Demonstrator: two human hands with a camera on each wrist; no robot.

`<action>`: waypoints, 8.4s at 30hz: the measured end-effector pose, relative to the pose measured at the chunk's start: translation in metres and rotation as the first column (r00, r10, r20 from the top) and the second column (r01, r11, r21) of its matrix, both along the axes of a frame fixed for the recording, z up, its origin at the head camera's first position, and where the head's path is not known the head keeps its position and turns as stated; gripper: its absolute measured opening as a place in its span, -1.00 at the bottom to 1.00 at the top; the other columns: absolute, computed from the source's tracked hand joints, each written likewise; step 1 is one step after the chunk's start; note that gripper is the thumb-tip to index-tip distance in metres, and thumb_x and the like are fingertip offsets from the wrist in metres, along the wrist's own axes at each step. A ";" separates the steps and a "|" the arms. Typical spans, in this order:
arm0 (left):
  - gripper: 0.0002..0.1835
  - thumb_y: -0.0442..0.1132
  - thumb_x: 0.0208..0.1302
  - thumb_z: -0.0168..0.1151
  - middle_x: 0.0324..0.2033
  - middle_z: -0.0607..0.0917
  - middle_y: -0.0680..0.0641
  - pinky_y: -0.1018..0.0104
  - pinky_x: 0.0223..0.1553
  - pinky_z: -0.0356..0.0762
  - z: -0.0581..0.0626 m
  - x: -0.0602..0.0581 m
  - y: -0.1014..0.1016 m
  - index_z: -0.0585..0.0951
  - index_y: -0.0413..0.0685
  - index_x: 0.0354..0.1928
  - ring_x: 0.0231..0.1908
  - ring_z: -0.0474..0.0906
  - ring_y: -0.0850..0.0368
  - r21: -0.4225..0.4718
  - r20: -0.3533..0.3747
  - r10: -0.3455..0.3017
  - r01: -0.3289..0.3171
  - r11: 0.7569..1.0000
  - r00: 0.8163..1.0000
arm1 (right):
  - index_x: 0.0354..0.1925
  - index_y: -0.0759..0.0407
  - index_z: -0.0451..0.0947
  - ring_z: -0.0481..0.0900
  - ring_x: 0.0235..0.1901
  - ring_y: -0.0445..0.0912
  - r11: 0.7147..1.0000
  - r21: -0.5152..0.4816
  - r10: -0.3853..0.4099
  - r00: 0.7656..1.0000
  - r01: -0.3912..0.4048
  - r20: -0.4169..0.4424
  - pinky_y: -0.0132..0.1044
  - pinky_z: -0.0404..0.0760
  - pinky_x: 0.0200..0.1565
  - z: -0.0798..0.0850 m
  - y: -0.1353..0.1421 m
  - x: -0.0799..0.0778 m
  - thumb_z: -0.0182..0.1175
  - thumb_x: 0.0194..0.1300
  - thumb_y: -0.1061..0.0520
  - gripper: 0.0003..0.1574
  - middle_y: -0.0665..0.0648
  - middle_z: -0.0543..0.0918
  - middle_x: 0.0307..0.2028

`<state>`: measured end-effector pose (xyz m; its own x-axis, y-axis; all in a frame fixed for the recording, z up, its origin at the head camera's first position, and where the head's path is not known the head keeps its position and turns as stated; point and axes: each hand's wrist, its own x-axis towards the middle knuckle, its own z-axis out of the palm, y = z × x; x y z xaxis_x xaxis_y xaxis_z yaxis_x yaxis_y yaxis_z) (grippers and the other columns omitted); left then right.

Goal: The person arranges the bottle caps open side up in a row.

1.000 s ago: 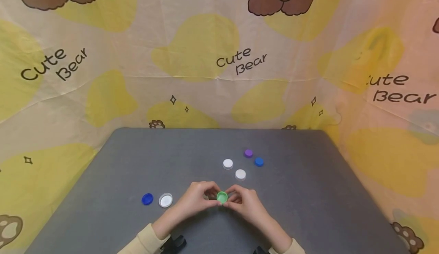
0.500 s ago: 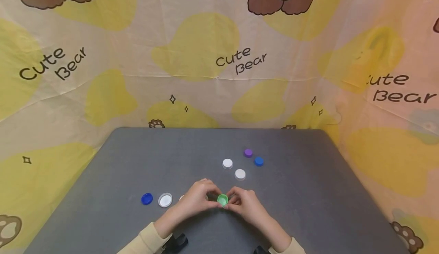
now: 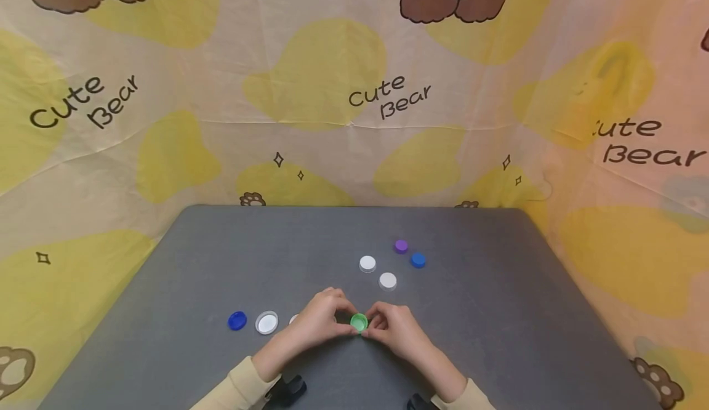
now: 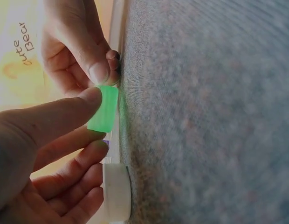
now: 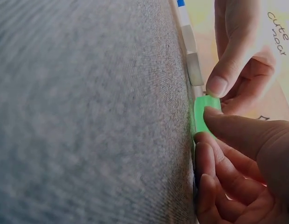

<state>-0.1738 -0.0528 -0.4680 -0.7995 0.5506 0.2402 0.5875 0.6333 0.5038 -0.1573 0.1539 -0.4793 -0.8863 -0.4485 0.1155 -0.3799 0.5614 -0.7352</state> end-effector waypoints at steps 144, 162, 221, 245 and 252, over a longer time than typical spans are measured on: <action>-0.77 -0.14 -0.02 0.49 -0.40 0.75 0.06 0.48 -0.32 0.56 0.018 -0.015 0.038 0.68 0.03 -0.29 -0.39 0.61 0.42 0.314 0.175 -0.103 0.044 0.948 0.979 | -0.11 0.13 0.63 0.69 -0.34 -0.25 0.981 -0.120 -0.150 0.988 0.152 0.026 -0.46 0.62 -0.30 0.032 0.042 0.000 0.46 -0.01 0.03 -0.54 0.09 0.73 -0.26; -0.78 -0.06 0.05 0.44 -0.46 0.74 0.16 0.60 -0.41 0.50 0.015 -0.016 0.035 0.70 0.05 -0.28 -0.48 0.56 0.52 0.325 0.149 -0.093 0.040 0.945 0.984 | -0.09 0.19 0.63 0.68 -0.28 -0.19 0.992 -0.114 -0.040 0.996 0.049 0.076 -0.45 0.61 -0.26 0.036 0.049 -0.008 0.32 0.18 0.00 -0.61 0.12 0.72 -0.21; -0.69 -0.24 -0.07 0.51 -0.53 0.73 0.07 0.64 -0.49 0.44 0.011 -0.017 0.049 0.70 -0.09 -0.21 -0.55 0.50 0.53 0.302 0.153 -0.026 -0.022 0.953 0.988 | 0.09 0.25 0.53 0.69 -0.42 -0.17 0.993 -0.109 0.070 0.978 -0.050 0.196 -0.33 0.60 -0.39 0.031 0.062 -0.023 0.33 0.17 0.02 -0.43 0.13 0.74 -0.39; -0.72 -0.17 -0.10 0.53 -0.48 0.71 0.09 0.64 -0.43 0.43 0.010 -0.015 0.054 0.68 -0.01 -0.29 -0.47 0.57 0.40 0.202 0.174 -0.025 -0.011 0.979 0.984 | -0.09 0.16 0.64 0.57 -0.47 -0.30 0.999 0.017 0.043 0.996 -0.045 0.080 -0.42 0.55 -0.42 0.026 0.063 -0.022 0.43 0.03 -0.05 -0.50 -0.03 0.68 -0.44; -0.72 -0.12 -0.15 0.56 -0.45 0.69 0.14 0.61 -0.32 0.37 0.008 -0.014 0.056 0.69 0.05 -0.34 -0.39 0.56 0.36 0.127 0.095 -0.019 0.007 0.992 0.995 | -0.17 0.18 0.67 0.59 -0.45 -0.33 0.997 0.021 0.075 0.996 -0.075 0.040 -0.41 0.59 -0.39 0.023 0.064 -0.021 0.46 -0.01 -0.01 -0.56 0.00 0.69 -0.42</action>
<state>-0.1875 0.0028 -0.4600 -0.8150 0.5313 0.2313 0.5407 0.5539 0.6332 -0.1782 0.2183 -0.4559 -0.8537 -0.5160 0.0704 -0.3928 0.5492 -0.7377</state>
